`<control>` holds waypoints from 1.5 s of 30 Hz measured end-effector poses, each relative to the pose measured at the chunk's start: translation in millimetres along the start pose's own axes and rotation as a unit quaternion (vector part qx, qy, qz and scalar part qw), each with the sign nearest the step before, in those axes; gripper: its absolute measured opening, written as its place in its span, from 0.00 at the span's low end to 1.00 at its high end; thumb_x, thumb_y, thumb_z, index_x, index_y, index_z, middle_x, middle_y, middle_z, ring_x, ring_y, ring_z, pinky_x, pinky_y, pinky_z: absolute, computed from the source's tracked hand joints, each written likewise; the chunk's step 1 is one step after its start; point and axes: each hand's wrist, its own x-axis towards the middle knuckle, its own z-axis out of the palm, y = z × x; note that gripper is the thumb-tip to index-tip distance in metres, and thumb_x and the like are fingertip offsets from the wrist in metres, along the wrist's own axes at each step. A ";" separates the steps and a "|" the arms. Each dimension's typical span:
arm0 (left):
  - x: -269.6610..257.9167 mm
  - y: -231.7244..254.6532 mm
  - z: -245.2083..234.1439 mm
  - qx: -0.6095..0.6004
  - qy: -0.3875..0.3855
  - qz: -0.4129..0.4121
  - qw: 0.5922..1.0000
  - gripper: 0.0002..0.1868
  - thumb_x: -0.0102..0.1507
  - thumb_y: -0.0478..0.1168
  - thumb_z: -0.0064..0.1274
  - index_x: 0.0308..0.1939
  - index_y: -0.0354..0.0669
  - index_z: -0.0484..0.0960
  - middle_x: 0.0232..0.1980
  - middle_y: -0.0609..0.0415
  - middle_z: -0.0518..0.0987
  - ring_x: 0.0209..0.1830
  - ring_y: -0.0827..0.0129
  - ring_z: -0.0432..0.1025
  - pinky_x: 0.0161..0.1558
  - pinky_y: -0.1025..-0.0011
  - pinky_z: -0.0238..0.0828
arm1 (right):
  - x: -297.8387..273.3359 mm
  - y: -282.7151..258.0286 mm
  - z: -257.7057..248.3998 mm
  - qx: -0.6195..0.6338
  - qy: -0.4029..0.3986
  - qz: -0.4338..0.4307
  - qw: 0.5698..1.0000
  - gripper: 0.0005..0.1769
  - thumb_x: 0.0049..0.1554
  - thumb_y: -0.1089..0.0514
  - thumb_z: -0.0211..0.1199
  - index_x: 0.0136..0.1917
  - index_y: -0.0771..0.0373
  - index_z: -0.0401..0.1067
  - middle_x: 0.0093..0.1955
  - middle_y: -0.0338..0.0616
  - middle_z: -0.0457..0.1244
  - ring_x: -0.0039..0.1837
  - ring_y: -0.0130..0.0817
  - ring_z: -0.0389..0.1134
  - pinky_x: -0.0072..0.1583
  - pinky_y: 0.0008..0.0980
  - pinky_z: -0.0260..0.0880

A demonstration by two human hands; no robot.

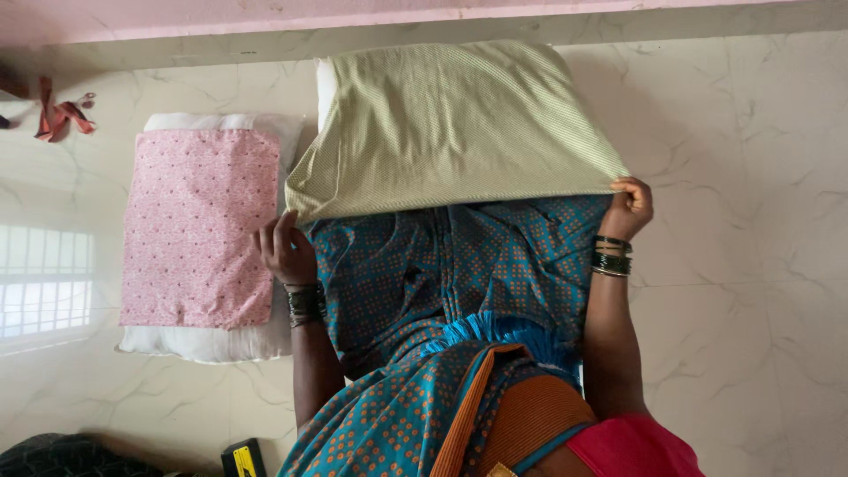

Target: The person sits on the floor and places a light green pillowcase over a white pillow. They smooth the fabric, insert the pillow into the case, and adjust the corners to fit neatly.

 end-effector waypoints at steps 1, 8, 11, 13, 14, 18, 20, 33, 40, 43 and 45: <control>1.8 2.1 -12.0 0.003 -0.004 0.003 1.000 0.12 0.60 0.25 0.52 0.37 0.47 0.85 0.43 0.54 0.79 0.45 0.55 0.72 0.50 0.55 0.69 | 2.7 7.8 -7.9 0.026 0.025 0.009 0.999 0.13 0.53 0.80 0.57 0.41 0.65 0.71 0.47 0.42 0.68 0.51 0.31 0.68 0.58 0.29 0.71; -13.3 -45.7 -57.2 -0.057 -0.214 -0.023 0.975 0.09 0.61 0.31 0.55 0.45 0.44 0.83 0.50 0.48 0.80 0.52 0.52 0.72 0.55 0.56 0.69 | 2.9 14.3 -42.1 -0.336 -0.086 -0.056 0.936 0.16 0.46 0.76 0.59 0.45 0.61 0.75 0.49 0.48 0.67 0.55 0.47 0.67 0.56 0.45 0.67; -59.3 -102.5 -72.3 -0.052 -0.005 -0.344 0.938 0.14 0.65 0.37 0.55 0.56 0.46 0.80 0.61 0.44 0.75 0.58 0.53 0.71 0.53 0.60 0.71 | 1.8 -5.2 -27.4 -0.355 -0.087 -0.071 0.928 0.15 0.49 0.73 0.62 0.48 0.58 0.75 0.52 0.46 0.67 0.59 0.48 0.65 0.60 0.50 0.64; -89.5 -139.7 -77.6 0.049 0.139 -0.404 0.903 0.22 0.65 0.41 0.58 0.63 0.43 0.73 0.70 0.39 0.64 0.66 0.48 0.66 0.54 0.59 0.76 | 1.4 -27.2 0.1 -0.333 -0.112 -0.096 0.932 0.15 0.52 0.73 0.63 0.49 0.57 0.74 0.54 0.40 0.68 0.62 0.43 0.66 0.66 0.50 0.62; -105.4 -152.2 -83.6 0.160 0.148 -0.424 0.879 0.28 0.65 0.46 0.62 0.65 0.43 0.71 0.71 0.36 0.61 0.66 0.43 0.63 0.55 0.52 0.71 | -0.4 -42.0 14.1 -0.336 -0.115 -0.124 0.927 0.15 0.52 0.72 0.64 0.50 0.56 0.74 0.55 0.40 0.68 0.63 0.45 0.66 0.67 0.50 0.61; -146.9 -167.3 -98.9 0.211 0.204 -0.573 0.765 0.50 0.63 0.64 0.69 0.74 0.42 0.58 0.74 0.31 0.55 0.70 0.40 0.59 0.63 0.45 0.63 | -17.3 -97.2 82.5 -0.278 -0.160 -0.212 0.923 0.15 0.50 0.68 0.67 0.50 0.58 0.73 0.57 0.45 0.64 0.64 0.48 0.63 0.67 0.50 0.59; -151.5 -167.1 -100.2 0.029 0.243 -0.621 0.744 0.59 0.60 0.67 0.69 0.76 0.39 0.49 0.75 0.33 0.56 0.72 0.45 0.60 0.68 0.50 0.64 | -37.0 -117.4 123.7 -0.228 -0.215 -0.195 0.929 0.13 0.49 0.68 0.66 0.48 0.56 0.75 0.56 0.45 0.63 0.62 0.48 0.63 0.66 0.49 0.60; -118.3 -200.5 -148.5 -0.347 0.009 -0.467 0.813 0.51 0.63 0.52 0.64 0.78 0.39 0.48 0.78 0.44 0.61 0.75 0.55 0.61 0.72 0.54 0.60 | -150.8 -124.9 417.1 0.043 -0.602 -0.104 0.790 0.06 0.59 0.56 0.64 0.49 0.57 0.76 0.48 0.43 0.69 0.50 0.38 0.72 0.53 0.36 0.74; -134.0 -202.1 -221.5 -0.331 -0.029 -0.624 0.707 0.48 0.63 0.57 0.59 0.78 0.42 0.52 0.75 0.46 0.65 0.71 0.54 0.64 0.67 0.52 0.65 | -186.5 -130.5 507.4 -0.067 -0.583 -0.061 0.807 0.27 0.59 0.38 0.65 0.58 0.62 0.73 0.50 0.50 0.71 0.52 0.46 0.73 0.54 0.43 0.74; -141.6 -200.2 -214.7 -0.335 -0.004 -0.645 0.687 0.47 0.63 0.59 0.57 0.79 0.44 0.53 0.74 0.48 0.67 0.69 0.53 0.66 0.65 0.52 0.67 | -201.5 -140.9 525.8 -0.091 -0.601 -0.062 0.792 0.39 0.59 0.32 0.65 0.66 0.67 0.67 0.55 0.56 0.68 0.57 0.52 0.71 0.57 0.47 0.72; -144.5 -200.4 -210.1 -0.348 0.003 -0.636 0.688 0.48 0.63 0.60 0.57 0.79 0.42 0.55 0.74 0.47 0.68 0.69 0.52 0.66 0.65 0.51 0.67 | -215.1 -146.9 529.3 -0.063 -0.636 -0.022 0.769 0.41 0.56 0.32 0.68 0.66 0.66 0.67 0.57 0.55 0.68 0.59 0.49 0.70 0.60 0.46 0.70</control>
